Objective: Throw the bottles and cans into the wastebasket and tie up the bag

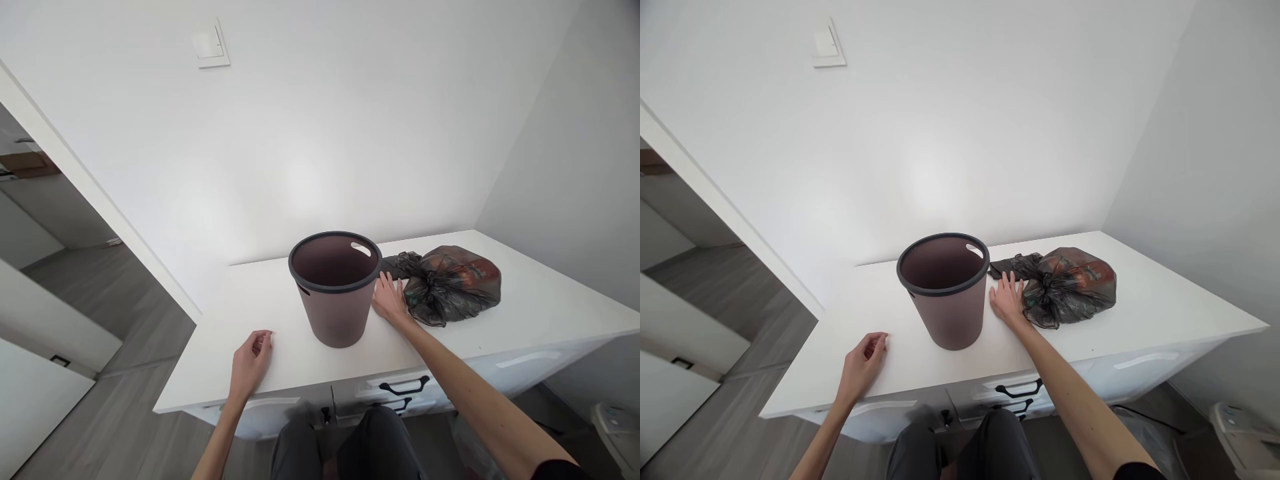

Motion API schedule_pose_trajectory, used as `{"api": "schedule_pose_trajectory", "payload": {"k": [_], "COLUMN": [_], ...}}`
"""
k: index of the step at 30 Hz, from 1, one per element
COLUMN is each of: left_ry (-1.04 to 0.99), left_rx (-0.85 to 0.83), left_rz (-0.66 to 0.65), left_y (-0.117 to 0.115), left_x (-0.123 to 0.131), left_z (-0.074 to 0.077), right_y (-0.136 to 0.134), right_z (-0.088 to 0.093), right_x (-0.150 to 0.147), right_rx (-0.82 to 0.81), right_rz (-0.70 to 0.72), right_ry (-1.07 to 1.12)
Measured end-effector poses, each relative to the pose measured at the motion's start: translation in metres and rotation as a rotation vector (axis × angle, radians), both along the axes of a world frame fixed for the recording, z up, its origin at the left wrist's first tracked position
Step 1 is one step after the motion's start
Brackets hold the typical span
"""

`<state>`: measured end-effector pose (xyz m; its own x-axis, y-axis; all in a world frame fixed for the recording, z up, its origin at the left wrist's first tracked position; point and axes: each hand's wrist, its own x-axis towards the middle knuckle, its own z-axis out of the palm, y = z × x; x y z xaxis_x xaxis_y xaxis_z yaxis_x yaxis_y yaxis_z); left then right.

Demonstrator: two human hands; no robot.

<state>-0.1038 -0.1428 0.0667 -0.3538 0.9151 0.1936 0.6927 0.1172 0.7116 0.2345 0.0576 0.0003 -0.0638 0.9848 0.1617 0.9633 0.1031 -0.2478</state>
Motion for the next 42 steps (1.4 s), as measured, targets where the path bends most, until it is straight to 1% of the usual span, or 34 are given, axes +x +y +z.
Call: {"api": "schedule_pose_trajectory", "payload": {"k": [5,9,12,15,18,21,23,25,29,32,34,36,38,42], "left_ry": [-0.001,-0.004,-0.016,-0.027,-0.043,-0.052,-0.056,-0.066,-0.102,-0.137,-0.175,-0.221,-0.249,-0.226], "left_rx": [0.020,0.040,0.055,0.072,0.084,0.086,0.089,0.092,0.087,0.080,0.081,0.088,0.100,0.123], "left_rz": [-0.011,-0.029,-0.050,-0.065,-0.047,-0.072,-0.088,-0.089,-0.073,-0.053,-0.065,-0.101,-0.152,-0.288], "left_y": [-0.005,-0.009,-0.009,-0.005,0.000,0.003,0.000,-0.006,-0.018,-0.023,-0.027,-0.033,-0.042,-0.063], "left_x": [-0.001,-0.002,-0.006,-0.013,-0.023,-0.030,-0.031,-0.028,-0.021,-0.017,-0.011,0.001,0.019,0.063], "left_z": [-0.007,-0.012,-0.016,-0.021,-0.028,-0.032,-0.029,-0.022,-0.008,-0.004,-0.002,0.004,0.014,0.046], "right_y": [-0.009,-0.023,-0.037,-0.056,-0.083,-0.112,-0.131,-0.149,-0.177,-0.196,-0.207,-0.218,-0.229,-0.250], "right_z": [-0.011,-0.021,-0.027,-0.032,-0.035,-0.030,-0.021,-0.008,0.020,0.042,0.060,0.081,0.102,0.138], "right_x": [0.003,0.007,0.008,0.009,0.010,0.011,0.013,0.017,0.023,0.022,0.020,0.017,0.014,0.008], "right_rx": [-0.016,0.010,0.037,0.109,0.182,0.220,0.203,0.191,0.139,0.112,0.111,0.104,0.093,0.040], "right_rz": [-0.014,0.026,0.073,0.123,0.163,0.220,0.264,0.272,0.220,0.165,0.126,0.087,0.066,0.111], "right_ry": [0.024,0.042,0.055,0.078,0.133,0.232,0.325,0.437,0.726,0.956,1.076,1.160,1.199,1.205]}}
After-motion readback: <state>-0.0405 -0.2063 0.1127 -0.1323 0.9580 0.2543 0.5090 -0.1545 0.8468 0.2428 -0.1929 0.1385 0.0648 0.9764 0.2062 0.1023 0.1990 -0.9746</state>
